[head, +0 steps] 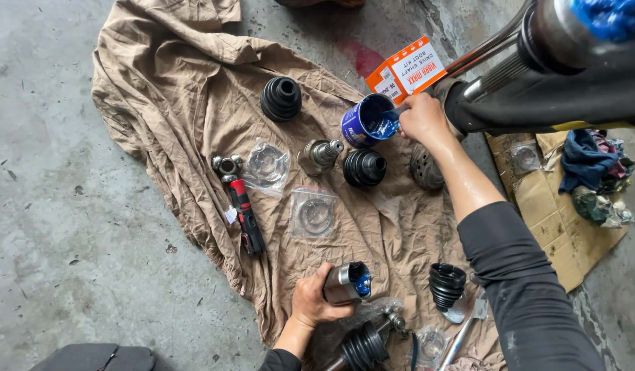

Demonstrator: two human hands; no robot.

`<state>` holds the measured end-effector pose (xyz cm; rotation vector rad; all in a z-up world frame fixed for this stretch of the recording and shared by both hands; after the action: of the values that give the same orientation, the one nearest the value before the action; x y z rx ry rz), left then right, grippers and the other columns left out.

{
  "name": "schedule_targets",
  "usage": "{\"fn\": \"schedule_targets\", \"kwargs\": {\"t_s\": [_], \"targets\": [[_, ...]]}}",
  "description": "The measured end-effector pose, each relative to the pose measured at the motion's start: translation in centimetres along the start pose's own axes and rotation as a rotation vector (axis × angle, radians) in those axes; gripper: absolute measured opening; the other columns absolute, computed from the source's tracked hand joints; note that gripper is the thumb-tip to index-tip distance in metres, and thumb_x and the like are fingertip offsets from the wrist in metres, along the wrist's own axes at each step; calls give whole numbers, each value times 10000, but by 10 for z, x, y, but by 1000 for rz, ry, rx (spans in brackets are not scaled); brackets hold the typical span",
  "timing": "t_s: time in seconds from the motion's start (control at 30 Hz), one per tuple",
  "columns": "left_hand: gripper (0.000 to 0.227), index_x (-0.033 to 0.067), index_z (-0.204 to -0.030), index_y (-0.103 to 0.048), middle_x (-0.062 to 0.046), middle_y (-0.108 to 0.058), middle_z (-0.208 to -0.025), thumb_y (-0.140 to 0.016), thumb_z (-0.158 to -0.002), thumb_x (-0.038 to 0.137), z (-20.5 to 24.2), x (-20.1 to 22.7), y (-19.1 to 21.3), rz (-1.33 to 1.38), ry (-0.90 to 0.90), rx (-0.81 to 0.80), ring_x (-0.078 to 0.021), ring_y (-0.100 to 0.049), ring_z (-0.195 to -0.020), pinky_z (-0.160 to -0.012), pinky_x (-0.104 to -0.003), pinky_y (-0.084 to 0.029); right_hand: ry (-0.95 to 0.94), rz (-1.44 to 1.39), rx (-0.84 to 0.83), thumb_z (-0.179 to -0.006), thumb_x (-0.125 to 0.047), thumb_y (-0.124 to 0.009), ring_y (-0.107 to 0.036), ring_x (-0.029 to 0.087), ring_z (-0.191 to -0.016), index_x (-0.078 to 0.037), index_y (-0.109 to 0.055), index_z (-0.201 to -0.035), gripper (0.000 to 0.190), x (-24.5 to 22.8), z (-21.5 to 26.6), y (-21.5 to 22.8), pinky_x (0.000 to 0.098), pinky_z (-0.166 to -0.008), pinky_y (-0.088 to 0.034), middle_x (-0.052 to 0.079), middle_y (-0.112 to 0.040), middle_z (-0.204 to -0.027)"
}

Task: Repairing a CV axle by applying grease and installing boots.

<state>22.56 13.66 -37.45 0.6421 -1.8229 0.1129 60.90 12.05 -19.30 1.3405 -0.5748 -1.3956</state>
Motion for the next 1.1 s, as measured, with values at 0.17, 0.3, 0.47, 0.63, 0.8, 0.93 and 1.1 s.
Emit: {"fn": "schedule_targets", "kwargs": {"t_s": [0.17, 0.3, 0.47, 0.63, 0.8, 0.93, 1.1], "targets": [[847, 13, -1248, -574, -122, -729, -841, -868, -580, 445, -1, 1, 0, -27, -10, 4, -272, -746, -691, -640, -359, -607, -102, -427, -5, -903, 47, -417, -638, 147, -541, 38, -684, -1156, 368, 69, -36, -30, 320, -443, -528, 136, -702, -767], [846, 13, -1243, -571, -120, -735, -837, -876, -585, 449, -2, 0, -2, -37, -6, -13, -268, -750, -694, -638, -357, -609, -197, -618, -56, -911, 47, -488, -582, 96, -527, 41, -689, -1191, 345, 83, -29, -44, 261, -445, -499, 83, -677, -747], [851, 12, -1251, -569, -121, -735, -844, -878, -582, 437, -5, 4, 0, -38, -11, -10, -271, -748, -704, -645, -364, -608, -248, -730, -128, -932, 27, -520, -548, 83, -507, 32, -657, -1223, 322, 91, -24, -48, 240, -430, -478, 59, -645, -726], [852, 20, -1253, -570, -123, -737, -843, -882, -577, 436, -5, 5, 1, -38, -3, -14, -279, -748, -707, -647, -371, -607, -240, -737, -165, -930, 20, -531, -524, 74, -498, 8, -647, -1246, 338, 85, -15, -50, 232, -418, -450, 48, -620, -711], [855, 22, -1282, -568, -123, -751, -885, -875, -605, 443, -5, 5, 0, -13, -3, -16, -265, -761, -724, -662, -354, -623, -286, -869, -236, -933, 13, -529, -504, 45, -505, -15, -647, -1219, 311, 85, -11, -57, 211, -429, -447, 11, -597, -700], [856, 20, -1272, -562, -119, -736, -855, -871, -602, 453, -3, 2, -2, -45, 3, -26, -269, -749, -708, -650, -360, -610, -310, -893, -275, -931, 8, -536, -490, 40, -502, 4, -664, -1083, 198, 90, -21, -67, 203, -421, -437, 16, -588, -702], [860, 24, -1278, -561, -103, -738, -849, -859, -633, 508, 1, -4, -8, -56, 4, -51, -247, -747, -690, -644, -344, -619, -374, -1021, -344, -910, 20, -523, -463, 37, -487, 53, -603, -850, 106, 92, -20, -72, 187, -395, -401, 38, -558, -684]]}}
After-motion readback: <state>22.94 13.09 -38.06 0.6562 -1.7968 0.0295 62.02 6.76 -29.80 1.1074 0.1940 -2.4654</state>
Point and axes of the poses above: each hand's wrist, its own z-axis away from the middle knuckle, its own y-axis out of the back of the hand, x = y × z, the point moved 6 cm from there along -z, towards the middle knuckle
